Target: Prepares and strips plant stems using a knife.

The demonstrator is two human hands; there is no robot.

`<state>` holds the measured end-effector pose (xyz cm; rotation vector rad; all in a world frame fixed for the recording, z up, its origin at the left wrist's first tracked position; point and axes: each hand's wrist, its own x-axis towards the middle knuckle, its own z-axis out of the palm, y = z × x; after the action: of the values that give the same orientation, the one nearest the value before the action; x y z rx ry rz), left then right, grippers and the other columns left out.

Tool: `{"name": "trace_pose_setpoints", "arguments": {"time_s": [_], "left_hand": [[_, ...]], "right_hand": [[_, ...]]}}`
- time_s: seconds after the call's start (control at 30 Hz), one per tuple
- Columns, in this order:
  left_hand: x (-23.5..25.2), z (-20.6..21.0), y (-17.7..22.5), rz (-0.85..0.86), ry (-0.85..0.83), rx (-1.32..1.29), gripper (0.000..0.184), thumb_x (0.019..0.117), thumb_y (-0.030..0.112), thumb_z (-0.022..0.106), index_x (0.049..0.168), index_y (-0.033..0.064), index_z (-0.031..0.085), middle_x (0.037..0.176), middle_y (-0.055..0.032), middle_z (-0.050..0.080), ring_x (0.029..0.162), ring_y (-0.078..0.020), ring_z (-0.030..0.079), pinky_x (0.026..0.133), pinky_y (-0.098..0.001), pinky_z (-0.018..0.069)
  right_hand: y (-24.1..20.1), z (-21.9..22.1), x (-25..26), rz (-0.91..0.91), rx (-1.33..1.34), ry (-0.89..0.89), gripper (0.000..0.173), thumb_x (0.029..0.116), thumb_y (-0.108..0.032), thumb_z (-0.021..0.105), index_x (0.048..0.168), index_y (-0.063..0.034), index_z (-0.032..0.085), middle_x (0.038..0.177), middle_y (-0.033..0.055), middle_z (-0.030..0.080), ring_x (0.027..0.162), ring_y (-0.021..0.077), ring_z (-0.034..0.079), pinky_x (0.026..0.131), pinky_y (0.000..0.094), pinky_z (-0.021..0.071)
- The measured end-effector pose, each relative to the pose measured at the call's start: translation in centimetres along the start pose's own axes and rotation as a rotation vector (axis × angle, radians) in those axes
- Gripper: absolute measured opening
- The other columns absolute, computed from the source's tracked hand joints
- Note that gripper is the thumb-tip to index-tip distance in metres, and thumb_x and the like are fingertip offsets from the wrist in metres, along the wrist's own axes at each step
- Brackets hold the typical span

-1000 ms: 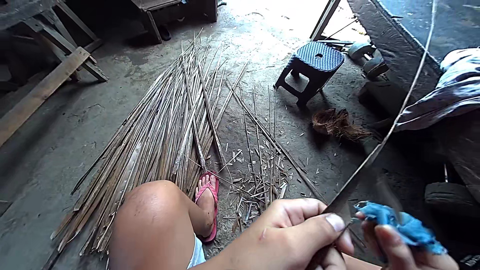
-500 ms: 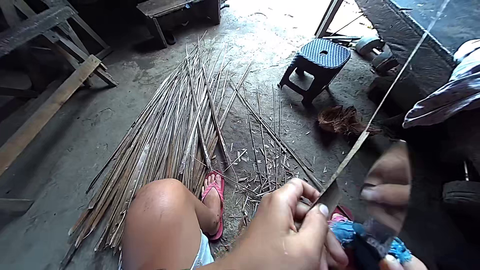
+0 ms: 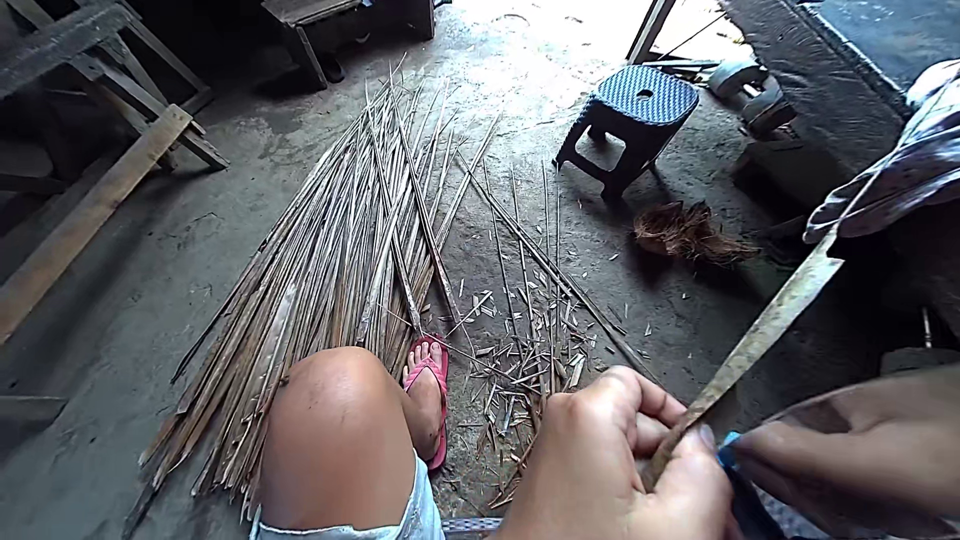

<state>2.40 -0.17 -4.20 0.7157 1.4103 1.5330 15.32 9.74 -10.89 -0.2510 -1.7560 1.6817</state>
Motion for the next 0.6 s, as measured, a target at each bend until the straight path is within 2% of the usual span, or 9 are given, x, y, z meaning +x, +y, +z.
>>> {"name": "trace_pose_setpoints", "arguments": {"time_s": [0.13, 0.23, 0.37, 0.6], "left_hand": [[0.0, -0.1, 0.1, -0.029, -0.015, -0.039, 0.006, 0.0996, -0.001, 0.049, 0.100, -0.0017, 0.055, 0.066, 0.0064, 0.056, 0.052, 0.0047, 0.050, 0.050, -0.0133, 0.0432], [-0.1, -0.4, 0.3, -0.052, -0.040, -0.106, 0.007, 0.1007, -0.002, 0.049, 0.099, -0.0009, 0.055, 0.063, 0.0068, 0.057, 0.050, 0.0045, 0.050, 0.049, -0.0133, 0.0430], [0.0, -0.9, 0.6, -0.145, -0.084, -0.228, 0.012, 0.1032, -0.002, 0.046, 0.097, 0.0031, 0.054, 0.060, 0.0086, 0.055, 0.049, 0.0055, 0.048, 0.047, -0.0120, 0.0416], [0.2, -1.6, 0.6, -0.233, -0.118, -0.368, 0.020, 0.1064, -0.001, 0.041, 0.094, 0.0047, 0.055, 0.058, 0.0081, 0.056, 0.046, 0.0066, 0.048, 0.044, -0.0098, 0.0408]], "right_hand": [[0.3, -0.1, 0.1, -0.023, -0.054, -0.008, 0.021, 0.1065, -0.043, 0.051, 0.112, -0.0344, 0.070, 0.095, -0.0282, 0.069, 0.089, -0.0178, 0.061, 0.080, 0.0053, 0.0492], [1.2, 0.0, -0.1, -0.032, -0.104, 0.030, 0.022, 0.1056, -0.045, 0.053, 0.102, -0.0320, 0.070, 0.091, -0.0260, 0.067, 0.087, -0.0172, 0.060, 0.078, 0.0064, 0.0489], [2.0, -0.3, -0.5, -0.059, -0.139, 0.048, 0.021, 0.1052, -0.044, 0.053, 0.106, -0.0342, 0.072, 0.099, -0.0276, 0.070, 0.095, -0.0172, 0.061, 0.083, 0.0065, 0.0497], [3.1, -1.6, -0.1, -0.169, -0.350, 0.056, 0.020, 0.1040, -0.044, 0.056, 0.105, -0.0306, 0.071, 0.099, -0.0257, 0.071, 0.096, -0.0154, 0.063, 0.085, 0.0080, 0.0524]]}}
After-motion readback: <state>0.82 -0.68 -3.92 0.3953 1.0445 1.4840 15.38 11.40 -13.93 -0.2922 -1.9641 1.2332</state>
